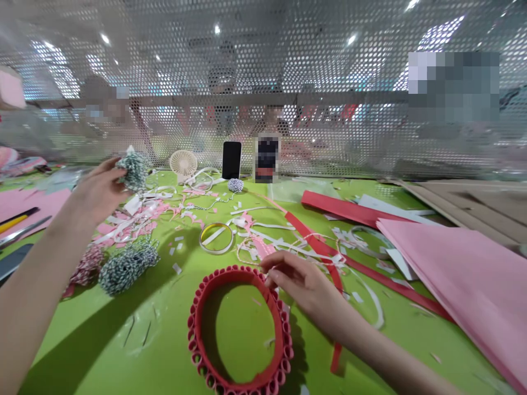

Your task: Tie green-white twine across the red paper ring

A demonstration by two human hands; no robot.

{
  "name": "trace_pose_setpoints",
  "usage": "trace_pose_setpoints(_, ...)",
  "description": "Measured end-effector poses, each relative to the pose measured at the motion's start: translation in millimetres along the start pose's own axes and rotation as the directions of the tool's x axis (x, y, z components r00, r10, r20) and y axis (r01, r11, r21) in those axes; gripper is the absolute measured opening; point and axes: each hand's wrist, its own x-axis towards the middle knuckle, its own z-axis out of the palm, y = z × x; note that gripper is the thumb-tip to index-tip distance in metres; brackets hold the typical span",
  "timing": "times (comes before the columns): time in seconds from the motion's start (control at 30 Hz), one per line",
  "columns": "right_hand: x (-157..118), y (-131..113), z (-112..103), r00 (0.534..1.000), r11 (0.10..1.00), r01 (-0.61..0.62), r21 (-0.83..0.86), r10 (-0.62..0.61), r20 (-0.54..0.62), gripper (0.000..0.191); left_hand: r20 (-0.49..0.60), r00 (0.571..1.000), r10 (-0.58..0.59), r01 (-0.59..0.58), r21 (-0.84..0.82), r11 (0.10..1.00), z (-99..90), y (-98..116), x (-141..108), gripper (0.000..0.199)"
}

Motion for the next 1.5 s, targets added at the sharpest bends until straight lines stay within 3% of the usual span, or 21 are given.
trace_pose_setpoints(0.2,0,6,-1,0.998,0.998,0.061,0.005,-0.061,-0.034,0.012,0.042,0.999,-0.014,0.027,-0.342,0.939,37.8,29,-17,0.014)
trace_pose_setpoints(0.33,1,4,-1,0.997,0.997,0.071,0.042,-0.069,-0.043,0.017,0.212,0.977,-0.033,0.116,-0.390,0.913,66.4,44,-45,0.004)
trace_pose_setpoints(0.43,-1,-1,3,0.997,0.986,0.071,0.148,-0.073,0.008,0.032,0.396,0.918,-0.021,0.168,-0.340,0.925,89.1,56,-73,0.015)
trace_pose_setpoints(0.5,-1,-2,5,0.996,0.978,0.077,0.195,-0.084,0.027,0.043,0.562,0.826,0.050,0.148,-0.302,0.942,102.0,64,-91,0.017)
trace_pose_setpoints(0.57,-1,-2,5,0.996,0.985,0.091,0.145,-0.087,-0.036,0.034,0.634,0.756,0.165,0.096,-0.356,0.929,110.6,69,-104,0.015)
trace_pose_setpoints(0.67,3,3,1,0.986,0.994,0.089,0.057,-0.080,-0.143,0.007,0.642,0.724,0.254,0.014,-0.381,0.925,114.4,69,-109,0.016)
trace_pose_setpoints(0.9,10,13,-9,0.969,0.944,-0.013,0.329,0.093,-0.230,0.010,0.568,0.799,0.197,-0.042,-0.274,0.961,104.0,49,-89,0.005)
trace_pose_setpoints(1.03,12,11,-14,0.906,0.843,-0.046,0.536,0.261,-0.333,0.003,0.483,0.867,0.125,-0.001,-0.247,0.969,94.3,38,-76,0.007)
trace_pose_setpoints(1.17,17,13,-21,0.842,0.771,-0.064,0.634,0.382,-0.380,0.003,0.371,0.927,0.057,0.020,-0.200,0.980,83.4,28,-61,0.010)
trace_pose_setpoints(1.3,21,19,-23,0.852,0.744,-0.063,0.666,0.388,-0.353,0.004,0.310,0.949,0.062,-0.011,-0.162,0.987,82.2,30,-59,0.011)
trace_pose_setpoints(1.37,21,20,-22,0.854,0.731,-0.076,0.678,0.399,-0.333,0.005,0.380,0.915,0.136,-0.096,-0.121,0.988,89.2,37,-63,0.014)
trace_pose_setpoints(1.4,21,20,-22,0.852,0.725,-0.086,0.683,0.409,-0.327,0.005,0.438,0.876,0.201,-0.175,-0.100,0.980,94.8,42,-66,0.016)
trace_pose_setpoints(1.5,19,18,-20,0.839,0.709,-0.108,0.696,0.441,-0.318,0.006,0.581,0.681,0.446,-0.473,-0.116,0.874,117.3,57,-74,0.027)
